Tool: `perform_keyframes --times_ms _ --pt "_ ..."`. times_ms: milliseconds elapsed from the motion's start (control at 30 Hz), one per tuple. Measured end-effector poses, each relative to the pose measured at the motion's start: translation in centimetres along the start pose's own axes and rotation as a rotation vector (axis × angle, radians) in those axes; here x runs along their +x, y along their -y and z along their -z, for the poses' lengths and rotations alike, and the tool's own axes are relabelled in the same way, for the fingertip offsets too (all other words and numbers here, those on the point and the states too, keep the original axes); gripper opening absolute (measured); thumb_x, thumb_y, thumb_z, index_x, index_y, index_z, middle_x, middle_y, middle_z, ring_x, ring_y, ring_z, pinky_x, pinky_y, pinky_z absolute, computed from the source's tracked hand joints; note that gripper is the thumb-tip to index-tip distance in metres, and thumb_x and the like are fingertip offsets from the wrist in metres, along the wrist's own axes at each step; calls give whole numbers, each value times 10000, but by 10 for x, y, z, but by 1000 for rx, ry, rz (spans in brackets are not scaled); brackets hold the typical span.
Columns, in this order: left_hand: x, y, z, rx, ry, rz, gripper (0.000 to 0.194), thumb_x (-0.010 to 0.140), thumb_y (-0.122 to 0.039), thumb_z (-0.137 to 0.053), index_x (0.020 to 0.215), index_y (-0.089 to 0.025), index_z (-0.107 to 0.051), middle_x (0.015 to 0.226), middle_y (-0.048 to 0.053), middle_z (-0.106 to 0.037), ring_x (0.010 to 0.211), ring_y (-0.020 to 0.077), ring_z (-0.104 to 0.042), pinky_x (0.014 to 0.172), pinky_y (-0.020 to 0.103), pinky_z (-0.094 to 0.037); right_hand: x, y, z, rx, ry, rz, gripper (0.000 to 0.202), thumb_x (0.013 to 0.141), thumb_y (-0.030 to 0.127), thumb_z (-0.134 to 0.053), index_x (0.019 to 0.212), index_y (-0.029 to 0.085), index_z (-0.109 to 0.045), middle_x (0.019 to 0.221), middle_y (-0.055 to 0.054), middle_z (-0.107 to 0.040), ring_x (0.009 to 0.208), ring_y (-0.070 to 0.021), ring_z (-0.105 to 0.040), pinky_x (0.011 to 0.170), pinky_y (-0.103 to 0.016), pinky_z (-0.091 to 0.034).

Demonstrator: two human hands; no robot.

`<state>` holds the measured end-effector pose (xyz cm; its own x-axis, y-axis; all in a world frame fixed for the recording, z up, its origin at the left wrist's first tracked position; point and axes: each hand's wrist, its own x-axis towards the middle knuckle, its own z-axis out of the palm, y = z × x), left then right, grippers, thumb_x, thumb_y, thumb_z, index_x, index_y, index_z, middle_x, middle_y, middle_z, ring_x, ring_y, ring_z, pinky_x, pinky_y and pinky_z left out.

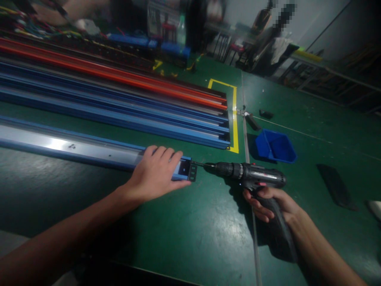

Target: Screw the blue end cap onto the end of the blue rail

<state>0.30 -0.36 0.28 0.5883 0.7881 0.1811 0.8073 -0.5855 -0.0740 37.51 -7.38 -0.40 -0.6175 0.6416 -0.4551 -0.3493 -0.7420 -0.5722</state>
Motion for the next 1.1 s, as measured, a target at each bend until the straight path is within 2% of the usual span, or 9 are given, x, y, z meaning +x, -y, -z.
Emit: perform_keyframes --times_ms 1100 --pt "1 0 1 -18 -14 -1 789 832 -795 -365 1225 -139 -562 1074 164 -636 994 340 -557 874 485 -383 1 0 1 -15 -14 -3 268 846 239 -609 1026 51 -677 741 -48 -624 423 -54 -515 480 -213 -521"
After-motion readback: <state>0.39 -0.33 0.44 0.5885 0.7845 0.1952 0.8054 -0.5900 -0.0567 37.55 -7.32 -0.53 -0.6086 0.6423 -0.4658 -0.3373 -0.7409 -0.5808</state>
